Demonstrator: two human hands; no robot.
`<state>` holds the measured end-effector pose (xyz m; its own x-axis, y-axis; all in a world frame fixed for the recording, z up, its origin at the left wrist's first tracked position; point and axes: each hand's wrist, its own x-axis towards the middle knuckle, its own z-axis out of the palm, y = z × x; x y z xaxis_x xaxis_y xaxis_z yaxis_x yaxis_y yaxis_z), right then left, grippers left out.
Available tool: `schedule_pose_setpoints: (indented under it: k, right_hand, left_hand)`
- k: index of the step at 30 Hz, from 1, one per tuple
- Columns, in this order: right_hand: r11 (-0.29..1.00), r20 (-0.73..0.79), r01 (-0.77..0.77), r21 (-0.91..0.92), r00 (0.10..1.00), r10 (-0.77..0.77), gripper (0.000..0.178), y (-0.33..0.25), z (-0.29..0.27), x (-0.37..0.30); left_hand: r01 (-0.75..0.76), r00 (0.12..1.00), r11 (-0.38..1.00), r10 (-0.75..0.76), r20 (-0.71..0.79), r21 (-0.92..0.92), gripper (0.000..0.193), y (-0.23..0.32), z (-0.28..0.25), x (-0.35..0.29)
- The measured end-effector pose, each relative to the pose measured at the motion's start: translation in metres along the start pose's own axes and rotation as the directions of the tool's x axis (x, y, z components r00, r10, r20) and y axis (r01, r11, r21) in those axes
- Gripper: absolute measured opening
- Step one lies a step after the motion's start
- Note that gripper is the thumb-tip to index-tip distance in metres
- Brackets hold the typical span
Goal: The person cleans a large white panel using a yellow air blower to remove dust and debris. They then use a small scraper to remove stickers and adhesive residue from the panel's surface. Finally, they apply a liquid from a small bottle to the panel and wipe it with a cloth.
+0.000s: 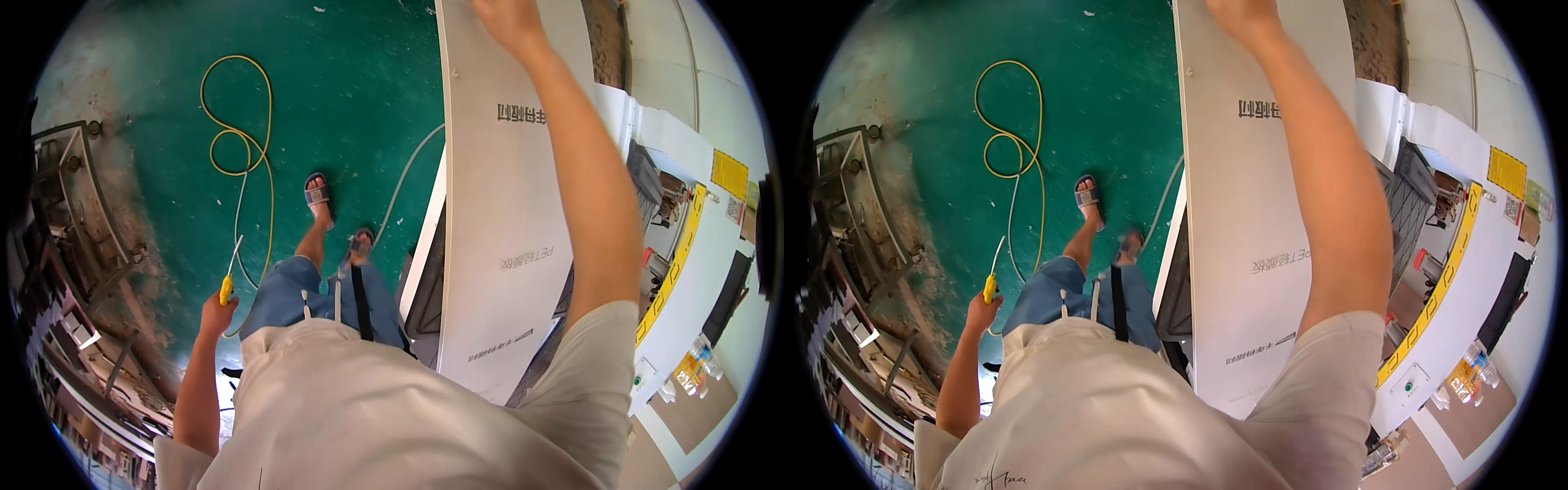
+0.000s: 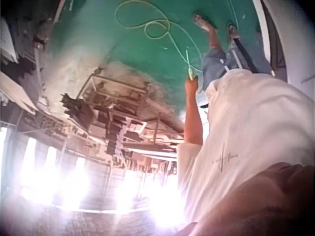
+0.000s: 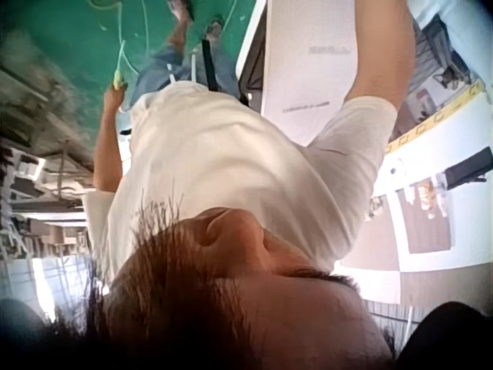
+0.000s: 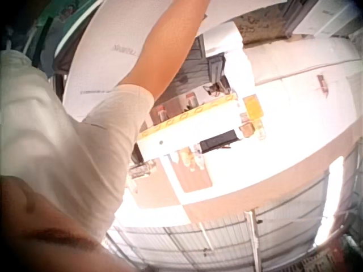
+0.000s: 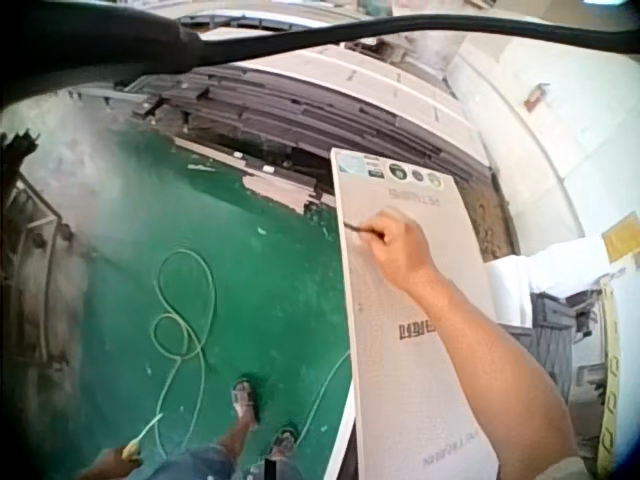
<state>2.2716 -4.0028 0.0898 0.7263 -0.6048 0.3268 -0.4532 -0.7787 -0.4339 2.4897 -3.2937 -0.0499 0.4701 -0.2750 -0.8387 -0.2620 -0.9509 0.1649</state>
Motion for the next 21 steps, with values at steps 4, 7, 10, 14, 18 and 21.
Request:
schedule_pose_setpoints:
  k: [4, 7, 10, 14, 18, 21]
  right_hand:
    - [0.984, 0.103, 0.176, -0.032, 0.980, -0.172, 0.012, 0.022, 0.010, 0.030]
    - [0.972, 0.213, 0.225, 0.069, 0.949, -0.234, 0.014, 0.004, 0.002, -0.005]
    - [0.926, 0.350, 0.375, 0.047, 0.862, -0.367, 0.011, -0.027, -0.024, -0.099]
    - [0.915, 0.375, 0.392, 0.100, 0.836, -0.399, 0.014, -0.072, -0.050, -0.219]
    - [0.922, 0.415, 0.351, 0.166, 0.823, -0.388, 0.011, -0.118, -0.074, -0.340]
    - [0.896, 0.404, 0.347, 0.276, 0.804, -0.436, 0.009, -0.158, -0.092, -0.437]
  left_hand:
    - [0.041, 0.996, 0.993, -0.050, -0.071, -0.115, 0.043, 0.003, 0.001, -0.012]
    - [0.038, 0.995, 0.989, -0.051, -0.088, -0.140, 0.043, 0.005, 0.012, -0.025]
    - [0.031, 0.996, 0.993, -0.040, -0.080, -0.115, 0.044, 0.010, 0.034, -0.032]
    - [-0.017, 0.997, 0.997, 0.010, -0.083, -0.075, 0.044, 0.000, 0.073, -0.051]
    - [-0.050, 0.996, 0.998, 0.047, -0.081, -0.039, 0.042, 0.002, 0.111, -0.079]
    - [-0.090, 0.992, 0.995, 0.085, -0.098, -0.045, 0.042, -0.023, 0.157, -0.097]
